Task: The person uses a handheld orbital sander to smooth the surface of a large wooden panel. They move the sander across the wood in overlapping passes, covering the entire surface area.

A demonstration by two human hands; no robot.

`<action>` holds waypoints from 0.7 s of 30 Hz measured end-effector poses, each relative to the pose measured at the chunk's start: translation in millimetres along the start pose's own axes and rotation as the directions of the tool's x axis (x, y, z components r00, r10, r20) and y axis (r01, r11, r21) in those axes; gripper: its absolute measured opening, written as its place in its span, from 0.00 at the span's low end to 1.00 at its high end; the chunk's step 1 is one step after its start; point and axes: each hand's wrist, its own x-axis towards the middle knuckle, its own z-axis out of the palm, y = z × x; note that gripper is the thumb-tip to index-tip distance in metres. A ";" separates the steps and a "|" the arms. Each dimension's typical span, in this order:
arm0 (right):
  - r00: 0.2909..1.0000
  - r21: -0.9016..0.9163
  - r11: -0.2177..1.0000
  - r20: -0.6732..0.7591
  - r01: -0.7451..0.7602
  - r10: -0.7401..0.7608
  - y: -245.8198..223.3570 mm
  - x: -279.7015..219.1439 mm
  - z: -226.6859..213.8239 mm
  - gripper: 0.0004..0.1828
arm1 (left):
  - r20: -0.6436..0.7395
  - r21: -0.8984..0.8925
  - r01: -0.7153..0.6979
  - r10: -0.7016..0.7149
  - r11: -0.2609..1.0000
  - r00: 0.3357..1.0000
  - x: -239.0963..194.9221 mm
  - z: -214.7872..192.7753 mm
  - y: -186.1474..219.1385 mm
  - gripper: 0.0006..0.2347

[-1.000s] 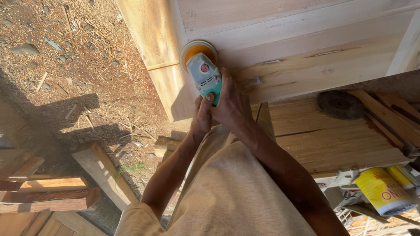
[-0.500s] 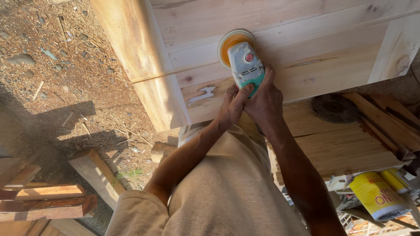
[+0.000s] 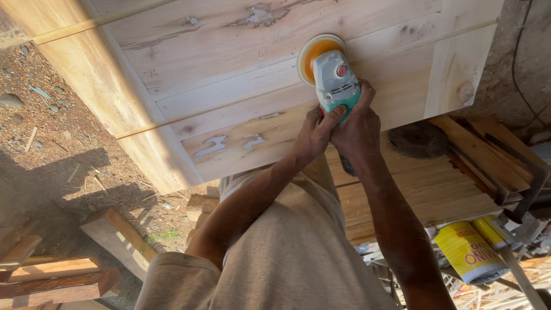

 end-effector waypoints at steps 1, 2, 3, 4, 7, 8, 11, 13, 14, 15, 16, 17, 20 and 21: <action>1.000 0.004 1.000 -0.006 -0.011 0.011 5.6 2.7 -6.8 0.48 | 0.005 0.007 -0.002 0.002 1.000 1.000 5.0 8.1 0.3 0.21; 1.000 0.009 1.000 -0.011 -0.022 0.022 10.9 5.6 -12.7 0.47 | 0.011 0.014 -0.005 0.004 1.000 1.000 11.4 16.2 1.0 0.21; 0.999 0.010 0.999 -0.007 -0.037 0.037 16.4 10.3 -18.8 0.47 | 0.020 0.020 -0.009 0.009 1.000 1.000 18.3 24.8 2.1 0.21; 0.999 0.012 0.999 -0.003 -0.051 0.051 22.0 15.4 -25.3 0.48 | 0.026 0.029 -0.027 0.027 0.999 0.999 23.6 32.9 3.3 0.21; 0.999 0.035 0.998 -0.023 -0.048 0.049 37.9 26.8 -46.1 0.46 | 0.044 0.081 -0.041 0.038 0.996 0.998 41.9 55.0 8.7 0.21; 0.999 0.047 0.998 -0.031 -0.037 0.039 42.9 30.2 -52.8 0.46 | 0.040 0.113 -0.015 0.011 0.993 0.999 48.4 62.4 10.3 0.21; 0.999 0.027 0.999 -0.032 -0.027 0.028 58.1 42.0 -69.4 0.47 | 0.037 0.164 -0.017 0.011 0.986 0.999 64.2 82.6 11.9 0.22; 0.997 0.039 0.997 -0.025 -0.072 0.073 68.0 48.3 -79.2 0.47 | 0.034 0.173 -0.016 0.010 0.985 0.999 74.4 95.3 11.9 0.22; 0.995 0.045 0.994 -0.021 -0.095 0.096 73.1 51.0 -83.5 0.47 | 0.032 0.174 -0.001 -0.005 0.985 0.999 79.7 101.3 11.7 0.22; 0.995 0.033 0.995 -0.028 -0.094 0.095 78.1 53.8 -87.4 0.46 | 0.030 0.175 0.014 -0.020 0.984 0.999 84.7 107.0 11.5 0.22; 0.995 0.022 0.995 -0.035 -0.092 0.093 83.4 56.4 -91.3 0.46 | 0.042 0.182 0.010 -0.018 0.983 0.999 88.7 112.3 11.1 0.23; 0.996 0.012 0.996 -0.038 -0.085 0.085 89.1 60.4 -95.0 0.46 | 0.048 0.188 0.003 -0.012 0.982 0.999 93.5 117.2 10.8 0.23; 0.998 0.040 0.999 -0.048 -0.034 0.036 107.2 67.4 -106.1 0.47 | 0.048 0.195 0.006 -0.015 0.981 0.999 108.2 132.4 8.3 0.24; 0.997 0.030 0.997 -0.049 -0.065 0.067 112.2 69.6 -108.3 0.47 | 0.045 0.195 0.015 -0.024 0.981 0.999 113.2 136.9 7.8 0.24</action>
